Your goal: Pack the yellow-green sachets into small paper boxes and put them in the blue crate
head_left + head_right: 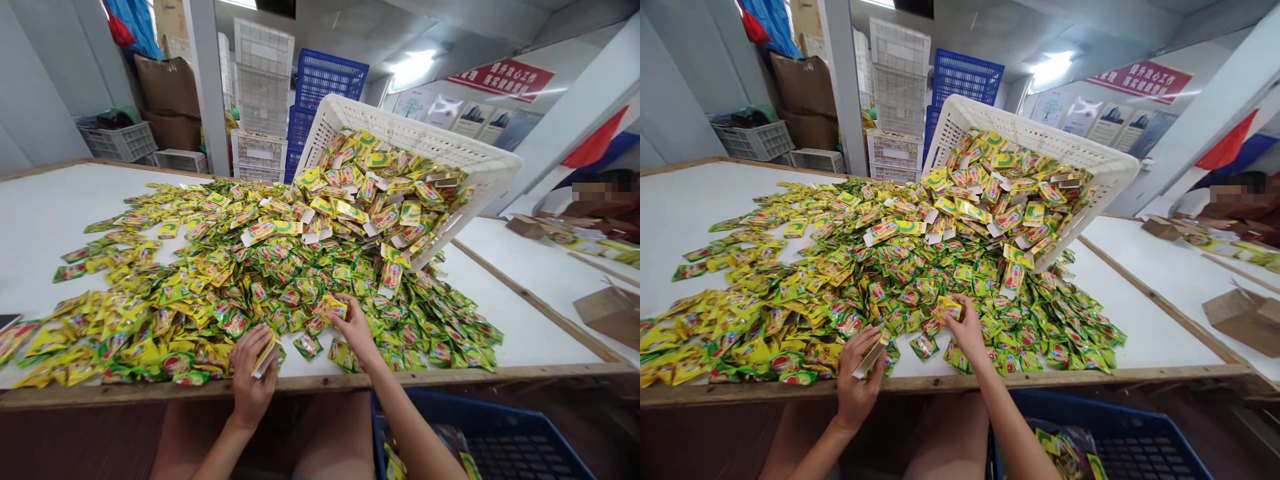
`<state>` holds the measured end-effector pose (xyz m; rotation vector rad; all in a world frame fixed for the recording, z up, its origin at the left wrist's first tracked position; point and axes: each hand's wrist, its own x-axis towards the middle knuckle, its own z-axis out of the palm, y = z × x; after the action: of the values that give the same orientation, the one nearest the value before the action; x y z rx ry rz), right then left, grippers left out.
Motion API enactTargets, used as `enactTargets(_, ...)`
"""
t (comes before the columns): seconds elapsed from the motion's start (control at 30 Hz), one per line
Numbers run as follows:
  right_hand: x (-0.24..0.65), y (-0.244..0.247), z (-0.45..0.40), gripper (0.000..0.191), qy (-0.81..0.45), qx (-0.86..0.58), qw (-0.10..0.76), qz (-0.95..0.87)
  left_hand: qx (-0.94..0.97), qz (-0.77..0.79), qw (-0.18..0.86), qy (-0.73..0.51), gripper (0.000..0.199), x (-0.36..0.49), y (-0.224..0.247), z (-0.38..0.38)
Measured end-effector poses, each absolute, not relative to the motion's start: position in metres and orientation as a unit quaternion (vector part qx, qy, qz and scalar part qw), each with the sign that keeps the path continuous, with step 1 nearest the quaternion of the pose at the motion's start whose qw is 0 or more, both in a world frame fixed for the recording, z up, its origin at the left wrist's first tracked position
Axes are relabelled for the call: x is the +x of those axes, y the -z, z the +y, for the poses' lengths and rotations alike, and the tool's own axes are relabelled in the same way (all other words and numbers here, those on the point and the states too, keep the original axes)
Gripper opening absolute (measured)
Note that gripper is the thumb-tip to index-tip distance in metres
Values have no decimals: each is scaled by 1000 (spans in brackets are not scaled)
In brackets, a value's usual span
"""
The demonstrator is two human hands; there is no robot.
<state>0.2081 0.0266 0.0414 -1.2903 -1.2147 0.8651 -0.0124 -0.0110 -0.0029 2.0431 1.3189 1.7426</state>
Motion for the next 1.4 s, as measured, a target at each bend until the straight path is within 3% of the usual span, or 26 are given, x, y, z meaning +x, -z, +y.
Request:
enactTargets(0.13, 221, -34, 28, 29, -385, -571, 488, -537, 684, 439, 87, -577, 30, -12, -1, -10)
enactTargets(0.27, 213, -25, 32, 16, -309, -586, 427, -616, 688, 456, 91, -558, 30, -11, 0, -10)
enactTargets(0.4, 199, -12, 34, 29, -197, -660, 369, -624, 687, 462, 110, -550, 30, -10, 7, -10)
enactTargets(0.5, 191, -1, 34, 27, -117, -679, 351, -634, 661, 490, 162, -546, 31, -9, 12, -10)
enactTargets(0.63, 187, 4, 31, 23, -112, -668, 392, -623, 606, 517, 294, -529, 38, -7, 9, -6)
enactTargets(0.87, 199, -17, 15, 38, -365, -555, 566, -489, 594, 439, 435, -515, 39, 8, -7, 5)
enactTargets(1.03, 204, -13, 9, 43, -555, -478, 602, -319, 601, 412, 476, -492, 37, 17, -13, 7)
enactTargets(1.2, 198, -32, 8, 36, -488, -476, 609, -406, 586, 393, 522, -479, 40, 22, -10, 14)
enactTargets(1.4, 176, -85, 16, 14, -320, -475, 547, -610, 613, 377, 517, -464, 36, 25, -10, 17)
